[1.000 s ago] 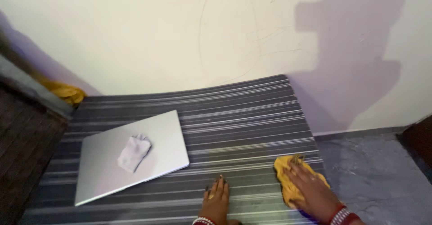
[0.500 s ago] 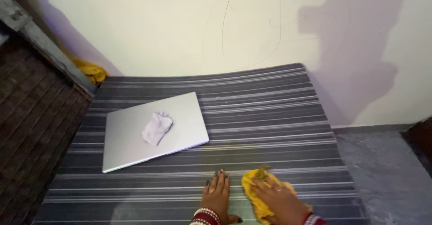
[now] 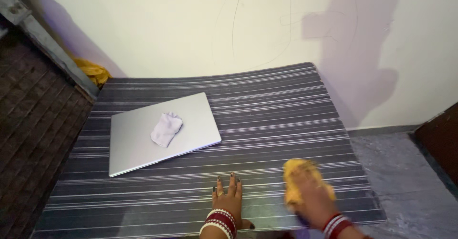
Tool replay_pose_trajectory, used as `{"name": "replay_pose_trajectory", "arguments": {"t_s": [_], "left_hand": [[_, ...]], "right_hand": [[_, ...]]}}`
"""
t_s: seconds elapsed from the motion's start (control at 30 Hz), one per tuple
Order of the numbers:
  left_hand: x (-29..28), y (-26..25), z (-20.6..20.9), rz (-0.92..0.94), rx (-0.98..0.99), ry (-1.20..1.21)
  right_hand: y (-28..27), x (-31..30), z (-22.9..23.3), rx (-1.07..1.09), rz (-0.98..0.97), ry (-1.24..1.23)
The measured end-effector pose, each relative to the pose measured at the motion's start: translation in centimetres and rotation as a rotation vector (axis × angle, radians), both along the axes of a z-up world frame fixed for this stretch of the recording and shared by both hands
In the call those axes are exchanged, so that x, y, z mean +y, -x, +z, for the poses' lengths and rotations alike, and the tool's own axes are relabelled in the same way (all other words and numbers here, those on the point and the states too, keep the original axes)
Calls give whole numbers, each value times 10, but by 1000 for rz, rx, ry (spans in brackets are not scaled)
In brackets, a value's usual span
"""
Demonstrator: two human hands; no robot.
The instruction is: The person wipes a striped table surface with a yellow cloth, moving a laptop aside to reach the area underneath. She then wipes the laptop lid with a white cloth and returns the laptop to its original position. Finally, she places the yellow cloth on a nearby shelf and picks up a red cloth.
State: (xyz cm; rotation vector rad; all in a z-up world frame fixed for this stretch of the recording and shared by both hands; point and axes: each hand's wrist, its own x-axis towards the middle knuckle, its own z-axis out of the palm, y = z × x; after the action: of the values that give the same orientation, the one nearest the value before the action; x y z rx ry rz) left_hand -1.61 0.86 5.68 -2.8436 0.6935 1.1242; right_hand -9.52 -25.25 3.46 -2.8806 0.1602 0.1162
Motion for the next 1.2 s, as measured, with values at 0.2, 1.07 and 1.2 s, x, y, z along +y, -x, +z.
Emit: {"name": "replay_pose_trajectory", "arguments": {"t_s": [0.2,1.07,1.2], "left_hand": [[1,3,-6,-19,-24,-7],[-6,-1,-1,-8,-45,-52],[-2,-1,2,-10,-22,-29]], "right_hand": [[14,72,-20,82,643,-29],[33,29,-77,-182,737,74],[36,13,-60,-30,724,37]]}}
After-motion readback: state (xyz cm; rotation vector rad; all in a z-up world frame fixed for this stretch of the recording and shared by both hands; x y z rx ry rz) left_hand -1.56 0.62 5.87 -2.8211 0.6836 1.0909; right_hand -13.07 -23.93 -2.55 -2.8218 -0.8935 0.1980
